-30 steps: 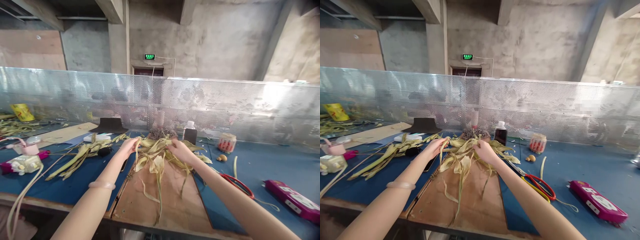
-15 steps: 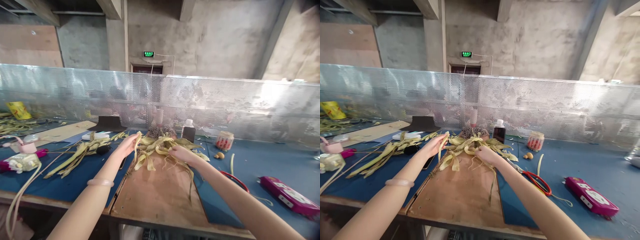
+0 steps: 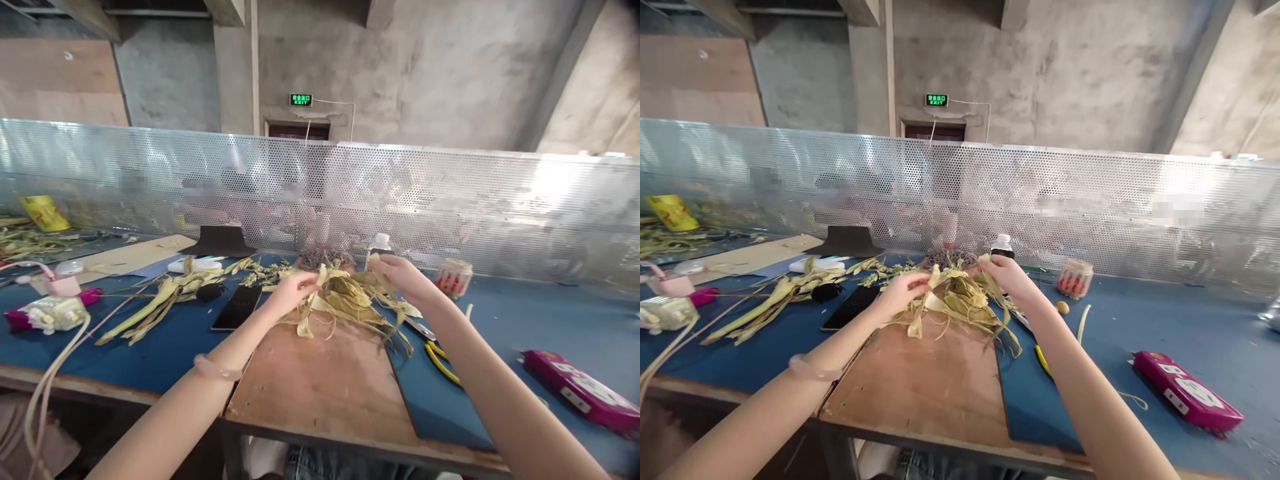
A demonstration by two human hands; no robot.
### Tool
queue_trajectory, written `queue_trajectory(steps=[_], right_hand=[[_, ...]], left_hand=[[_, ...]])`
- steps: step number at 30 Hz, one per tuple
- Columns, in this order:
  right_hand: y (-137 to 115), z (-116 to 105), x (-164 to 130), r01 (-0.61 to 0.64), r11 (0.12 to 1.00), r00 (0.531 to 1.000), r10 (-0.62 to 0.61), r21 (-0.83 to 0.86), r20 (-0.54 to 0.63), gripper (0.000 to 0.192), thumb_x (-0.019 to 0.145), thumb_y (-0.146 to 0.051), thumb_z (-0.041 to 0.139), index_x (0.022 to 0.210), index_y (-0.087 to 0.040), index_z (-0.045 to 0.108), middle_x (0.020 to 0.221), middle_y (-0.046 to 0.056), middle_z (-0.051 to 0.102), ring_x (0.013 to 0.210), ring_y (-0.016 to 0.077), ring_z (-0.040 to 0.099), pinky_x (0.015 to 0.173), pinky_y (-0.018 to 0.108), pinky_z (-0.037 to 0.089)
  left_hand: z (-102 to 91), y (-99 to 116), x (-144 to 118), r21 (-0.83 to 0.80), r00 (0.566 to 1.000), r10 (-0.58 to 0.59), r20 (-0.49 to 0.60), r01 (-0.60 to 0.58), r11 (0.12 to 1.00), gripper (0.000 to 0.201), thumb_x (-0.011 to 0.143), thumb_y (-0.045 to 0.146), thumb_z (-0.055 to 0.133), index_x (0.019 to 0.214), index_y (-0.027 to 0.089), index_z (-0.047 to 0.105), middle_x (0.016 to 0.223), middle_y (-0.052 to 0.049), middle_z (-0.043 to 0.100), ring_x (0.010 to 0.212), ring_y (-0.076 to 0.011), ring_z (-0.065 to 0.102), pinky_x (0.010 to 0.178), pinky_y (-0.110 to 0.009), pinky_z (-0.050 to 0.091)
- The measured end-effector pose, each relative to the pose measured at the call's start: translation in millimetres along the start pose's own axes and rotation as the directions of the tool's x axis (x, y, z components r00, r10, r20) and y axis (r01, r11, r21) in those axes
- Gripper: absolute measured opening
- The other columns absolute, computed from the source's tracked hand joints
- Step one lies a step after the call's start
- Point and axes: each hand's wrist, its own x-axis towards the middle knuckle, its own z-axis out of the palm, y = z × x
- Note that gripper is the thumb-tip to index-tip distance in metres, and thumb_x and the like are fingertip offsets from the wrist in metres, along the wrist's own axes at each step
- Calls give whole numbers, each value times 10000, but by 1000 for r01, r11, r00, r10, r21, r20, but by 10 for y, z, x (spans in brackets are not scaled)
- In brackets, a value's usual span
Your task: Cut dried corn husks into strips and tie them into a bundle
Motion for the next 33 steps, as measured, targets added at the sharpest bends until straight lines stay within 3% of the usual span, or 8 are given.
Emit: queue_trajectory(steps=[3, 7, 9, 12, 17, 25, 29, 33], right_hand=[[-24, 134, -26, 141, 988, 979, -130, 60, -154, 289, 804, -435, 547, 754, -164, 634, 676, 13, 525, 618, 128, 485, 564, 260, 393], [-34, 436, -166, 508, 828, 740, -560, -238, -373, 208, 845, -301, 531, 709, -199, 651, 814, 40, 490, 736, 150, 470, 642, 291, 408], [29, 579, -256, 577, 744, 664, -667, -337, -337, 222, 880, -256, 476, 758, -204, 653, 835, 49, 488, 734, 151, 470, 634, 291, 417], [204, 742, -349, 606, 677, 687, -710, -418, -153, 234, 913, -246, 432, 888, -218, 662, 782, 36, 491, 692, 148, 475, 616, 275, 428], [423, 880, -328, 674, 537, 654, -753, -508, 73, 337, 926, -179, 370, 1151, -232, 616, 809, 71, 558, 759, 190, 531, 660, 294, 468], [422, 995, -345, 565, 811, 814, -578, -153, -58, 446, 863, -81, 358, 1262, -193, 520, 1009, 101, 580, 947, 196, 560, 860, 351, 481], [419, 1035, -368, 311, 948, 940, -295, 75, -169, 332, 880, -242, 444, 1184, -160, 547, 968, 86, 632, 867, 186, 603, 796, 335, 500], [404, 1036, -359, 225, 970, 965, -209, 90, -157, 272, 839, -382, 535, 947, -155, 640, 863, 74, 664, 751, 184, 606, 694, 303, 486]], left_hand=[[154, 89, -28, 206, 995, 85, 49, -94, 974, 243, 837, 392, 563, 926, 220, 709, 852, -38, 653, 745, -176, 592, 679, -292, 436], [188, 197, -57, 119, 993, 77, -89, -66, 991, 351, 871, 454, 485, 763, 177, 671, 646, -14, 569, 618, -147, 540, 605, -265, 405], [185, 226, -75, -131, 998, -64, -1, 63, 989, 465, 891, 519, 398, 718, 164, 644, 527, 7, 509, 489, -120, 481, 507, -242, 368], [186, 243, -103, -438, 955, -172, 240, 265, 859, 598, 891, 597, 283, 704, 150, 633, 515, -9, 537, 437, -103, 468, 437, -222, 327], [188, 270, -129, -484, 935, -171, 310, 310, 818, 328, 801, 476, 589, 810, 154, 649, 698, -13, 597, 566, -102, 538, 515, -217, 418], [185, 220, -97, -414, 958, -220, 184, 279, 866, 204, 763, 328, 640, 893, 172, 637, 784, -23, 621, 687, -134, 575, 575, -237, 469], [178, 227, -103, -300, 963, -206, 173, 250, 920, 175, 769, 312, 625, 862, 165, 631, 774, -21, 632, 716, -140, 588, 628, -246, 461], [212, 263, -127, -208, 962, -158, 223, 205, 956, 155, 774, 288, 600, 875, 174, 629, 792, -12, 639, 747, -150, 595, 690, -270, 462]])
